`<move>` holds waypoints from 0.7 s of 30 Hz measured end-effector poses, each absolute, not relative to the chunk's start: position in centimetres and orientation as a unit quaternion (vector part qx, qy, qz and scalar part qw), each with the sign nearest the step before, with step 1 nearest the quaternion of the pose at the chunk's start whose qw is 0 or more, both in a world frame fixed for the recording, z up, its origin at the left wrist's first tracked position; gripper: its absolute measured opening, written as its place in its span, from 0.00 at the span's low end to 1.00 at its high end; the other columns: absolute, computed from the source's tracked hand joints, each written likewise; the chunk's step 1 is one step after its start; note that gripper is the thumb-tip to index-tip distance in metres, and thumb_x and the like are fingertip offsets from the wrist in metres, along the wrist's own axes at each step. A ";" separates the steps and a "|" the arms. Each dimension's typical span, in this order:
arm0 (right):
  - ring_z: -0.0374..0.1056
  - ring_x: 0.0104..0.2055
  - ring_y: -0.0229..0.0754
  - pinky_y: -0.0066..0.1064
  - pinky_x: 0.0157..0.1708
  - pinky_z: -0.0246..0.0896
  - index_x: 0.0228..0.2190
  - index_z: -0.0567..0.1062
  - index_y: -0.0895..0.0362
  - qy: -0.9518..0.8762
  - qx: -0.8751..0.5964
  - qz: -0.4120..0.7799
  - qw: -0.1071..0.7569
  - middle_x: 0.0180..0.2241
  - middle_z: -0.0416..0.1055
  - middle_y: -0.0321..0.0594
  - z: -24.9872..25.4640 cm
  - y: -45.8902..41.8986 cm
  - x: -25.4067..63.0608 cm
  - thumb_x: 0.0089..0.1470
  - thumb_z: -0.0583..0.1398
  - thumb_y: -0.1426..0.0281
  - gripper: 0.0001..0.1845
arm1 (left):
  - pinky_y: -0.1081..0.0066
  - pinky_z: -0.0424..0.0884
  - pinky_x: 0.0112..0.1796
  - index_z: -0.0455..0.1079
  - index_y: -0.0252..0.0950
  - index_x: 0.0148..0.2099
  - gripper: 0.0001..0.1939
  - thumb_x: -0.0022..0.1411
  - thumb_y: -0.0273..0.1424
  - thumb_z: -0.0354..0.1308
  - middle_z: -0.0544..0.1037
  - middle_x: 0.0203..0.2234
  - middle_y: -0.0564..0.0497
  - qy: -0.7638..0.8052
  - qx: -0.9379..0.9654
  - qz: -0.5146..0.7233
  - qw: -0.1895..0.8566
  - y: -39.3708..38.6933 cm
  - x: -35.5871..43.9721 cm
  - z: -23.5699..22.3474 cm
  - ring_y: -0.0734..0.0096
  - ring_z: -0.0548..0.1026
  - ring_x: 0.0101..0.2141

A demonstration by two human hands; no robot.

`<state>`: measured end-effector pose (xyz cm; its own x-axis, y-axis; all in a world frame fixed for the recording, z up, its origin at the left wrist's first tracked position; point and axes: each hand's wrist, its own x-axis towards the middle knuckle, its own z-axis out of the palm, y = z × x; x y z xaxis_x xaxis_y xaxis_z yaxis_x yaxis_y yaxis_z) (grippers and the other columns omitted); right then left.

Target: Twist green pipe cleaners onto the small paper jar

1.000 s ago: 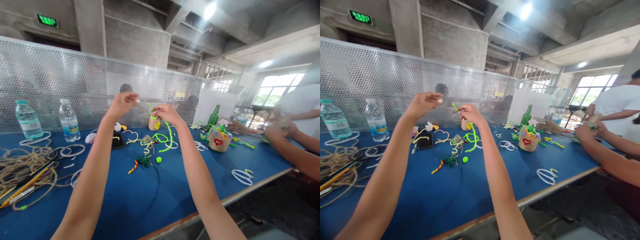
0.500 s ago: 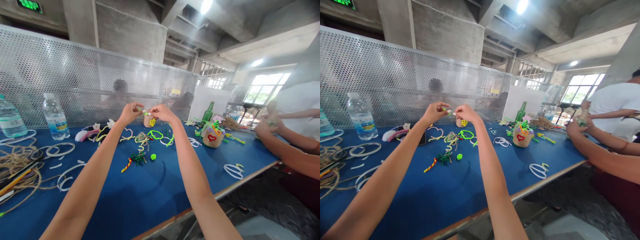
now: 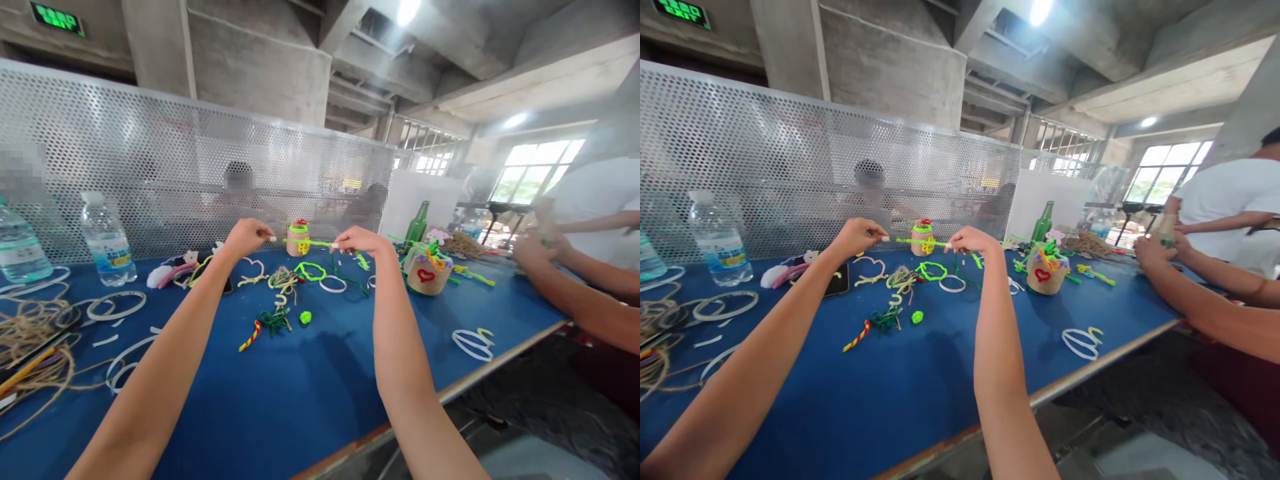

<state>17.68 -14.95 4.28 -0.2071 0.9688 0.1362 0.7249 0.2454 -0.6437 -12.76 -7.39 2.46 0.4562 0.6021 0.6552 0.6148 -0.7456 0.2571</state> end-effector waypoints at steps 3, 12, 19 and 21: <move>0.56 0.20 0.32 0.26 0.22 0.51 0.24 0.80 0.59 -0.681 -0.594 0.305 0.299 0.17 0.66 0.35 2.1 -14.4 19.6 0.40 0.63 0.71 0.05 | 0.70 0.69 0.37 0.79 0.40 0.36 0.10 0.54 0.32 0.56 0.81 0.30 0.50 -0.421 -0.827 -0.373 0.031 -6.9 -13.3 2.3 0.64 0.76 0.34; 0.55 0.18 0.31 0.24 0.19 0.51 0.20 0.78 0.61 -0.602 -0.636 0.356 0.325 0.14 0.61 0.33 -2.7 -13.3 22.4 0.40 0.64 0.71 0.05 | 0.64 0.69 0.38 0.75 0.35 0.47 0.16 0.59 0.30 0.52 0.78 0.40 0.42 -0.628 -0.710 -0.315 0.049 -2.1 -12.9 2.1 0.57 0.75 0.40; 0.53 0.16 0.29 0.24 0.18 0.49 0.16 0.77 0.60 -0.617 -0.638 0.358 0.290 0.13 0.62 0.33 -2.9 -11.7 22.7 0.42 0.66 0.68 0.10 | 0.53 0.67 0.39 0.70 0.15 0.45 0.18 0.61 0.28 0.51 0.73 0.41 0.27 -0.654 -0.727 -0.207 0.032 1.4 -11.7 -0.5 0.44 0.70 0.44; 0.54 0.16 0.29 0.24 0.18 0.51 0.16 0.77 0.60 -0.617 -0.648 0.346 0.283 0.13 0.62 0.33 -2.8 -11.0 22.1 0.43 0.66 0.67 0.11 | 0.45 0.61 0.45 0.70 0.17 0.46 0.19 0.63 0.31 0.50 0.70 0.46 0.26 -0.617 -0.763 -0.184 0.054 1.5 -10.3 -1.5 0.39 0.66 0.49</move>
